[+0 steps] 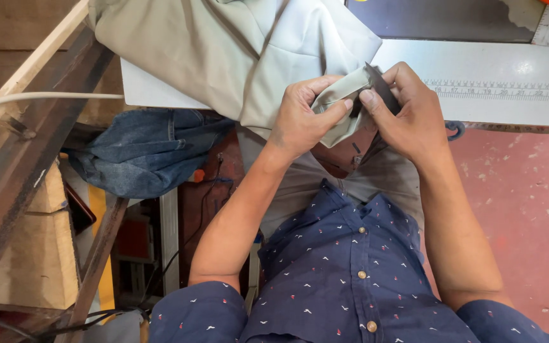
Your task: Trimming excess threads and fabric from the cuff of a pair of trousers using scissors
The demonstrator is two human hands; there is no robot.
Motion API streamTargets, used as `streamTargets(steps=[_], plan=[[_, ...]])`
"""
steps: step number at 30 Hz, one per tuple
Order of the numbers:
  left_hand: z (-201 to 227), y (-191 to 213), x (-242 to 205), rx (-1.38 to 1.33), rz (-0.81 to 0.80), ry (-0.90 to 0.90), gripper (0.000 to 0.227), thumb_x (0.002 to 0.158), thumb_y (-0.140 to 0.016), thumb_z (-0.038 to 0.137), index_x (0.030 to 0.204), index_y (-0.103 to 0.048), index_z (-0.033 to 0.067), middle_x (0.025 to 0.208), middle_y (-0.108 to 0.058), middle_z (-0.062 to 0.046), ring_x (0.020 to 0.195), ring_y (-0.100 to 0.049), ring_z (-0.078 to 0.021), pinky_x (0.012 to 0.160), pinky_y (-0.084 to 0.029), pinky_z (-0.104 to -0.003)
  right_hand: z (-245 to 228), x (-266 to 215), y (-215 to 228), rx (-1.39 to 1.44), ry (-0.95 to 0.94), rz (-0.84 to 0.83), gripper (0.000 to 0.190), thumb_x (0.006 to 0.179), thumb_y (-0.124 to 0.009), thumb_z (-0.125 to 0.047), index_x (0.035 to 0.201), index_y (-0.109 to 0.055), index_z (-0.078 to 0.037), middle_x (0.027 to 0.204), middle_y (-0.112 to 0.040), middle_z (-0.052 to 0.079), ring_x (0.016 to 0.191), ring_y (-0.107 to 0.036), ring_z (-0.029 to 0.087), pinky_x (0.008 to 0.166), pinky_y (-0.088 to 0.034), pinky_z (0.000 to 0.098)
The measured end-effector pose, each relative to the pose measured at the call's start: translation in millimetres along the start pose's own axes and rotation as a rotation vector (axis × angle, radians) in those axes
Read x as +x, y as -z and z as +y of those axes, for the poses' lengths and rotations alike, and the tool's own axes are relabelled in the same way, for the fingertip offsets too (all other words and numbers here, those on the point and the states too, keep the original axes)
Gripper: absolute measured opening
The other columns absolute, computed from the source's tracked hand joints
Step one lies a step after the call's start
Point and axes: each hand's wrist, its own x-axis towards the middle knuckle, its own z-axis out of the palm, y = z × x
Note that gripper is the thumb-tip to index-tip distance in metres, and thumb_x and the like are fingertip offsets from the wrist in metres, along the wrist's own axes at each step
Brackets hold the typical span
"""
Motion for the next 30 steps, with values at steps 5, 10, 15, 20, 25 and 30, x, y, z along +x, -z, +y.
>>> streamTargets(steps=[5,10,15,20,25,30], plan=[[-8,8,-1,-0.023,-0.06,-0.024,0.017,0.092,-0.065,0.009,0.105,-0.075,0.0104,0.081,-0.057,0.011,0.073,-0.048,-0.0016,0.065,-0.041,-0.02,3,-1,7,0.005,0.003,0.008,0.024,0.106,-0.067,-0.028,0.097,-0.05,-0.014,0.071,-0.048,-0.008,0.068,-0.037,0.007,0.066,-0.032,0.0263],[-4,3,2,0.035,-0.044,-0.045,0.018,0.09,-0.063,0.008,0.103,-0.075,0.0123,0.078,-0.06,0.012,0.07,-0.05,-0.0016,0.063,-0.042,-0.02,7,-1,4,0.018,0.024,0.042,0.024,0.106,-0.068,-0.025,0.096,-0.05,-0.013,0.074,-0.052,-0.006,0.069,-0.042,0.006,0.065,-0.033,0.0253],[14,3,-3,-0.083,-0.052,0.027,0.009,0.094,-0.067,0.009,0.1,-0.074,0.0079,0.064,-0.044,0.011,0.058,-0.037,-0.0012,0.051,-0.031,-0.02,-4,-3,1,0.023,0.006,-0.001,0.03,0.108,-0.064,-0.034,0.094,-0.046,-0.014,0.075,-0.043,-0.008,0.069,-0.036,0.007,0.065,-0.03,0.0267],[2,5,-7,-0.032,-0.025,0.023,0.018,0.093,-0.067,0.009,0.108,-0.077,0.0084,0.078,-0.059,0.012,0.069,-0.047,0.0005,0.059,-0.039,-0.019,-1,-5,-4,0.038,-0.043,-0.025,0.027,0.105,-0.064,-0.031,0.093,-0.047,-0.015,0.071,-0.045,-0.007,0.067,-0.036,0.008,0.065,-0.031,0.0265],[-8,9,-7,0.001,0.001,-0.026,0.018,0.093,-0.068,0.008,0.107,-0.079,0.0118,0.078,-0.061,0.015,0.068,-0.045,0.0015,0.06,-0.036,-0.018,4,-1,4,-0.039,-0.046,0.004,0.019,0.104,-0.07,-0.028,0.097,-0.056,-0.016,0.077,-0.059,-0.005,0.074,-0.05,0.008,0.069,-0.037,0.028],[7,7,-2,0.089,0.086,-0.081,0.015,0.09,-0.078,0.017,0.104,-0.076,0.0112,0.091,-0.078,0.002,0.08,-0.069,-0.0039,0.068,-0.055,-0.019,-6,-2,7,-0.235,-0.039,-0.042,0.038,0.095,-0.074,-0.04,0.101,-0.048,-0.013,0.071,-0.057,0.002,0.065,-0.05,0.024,0.067,-0.038,0.0388]])
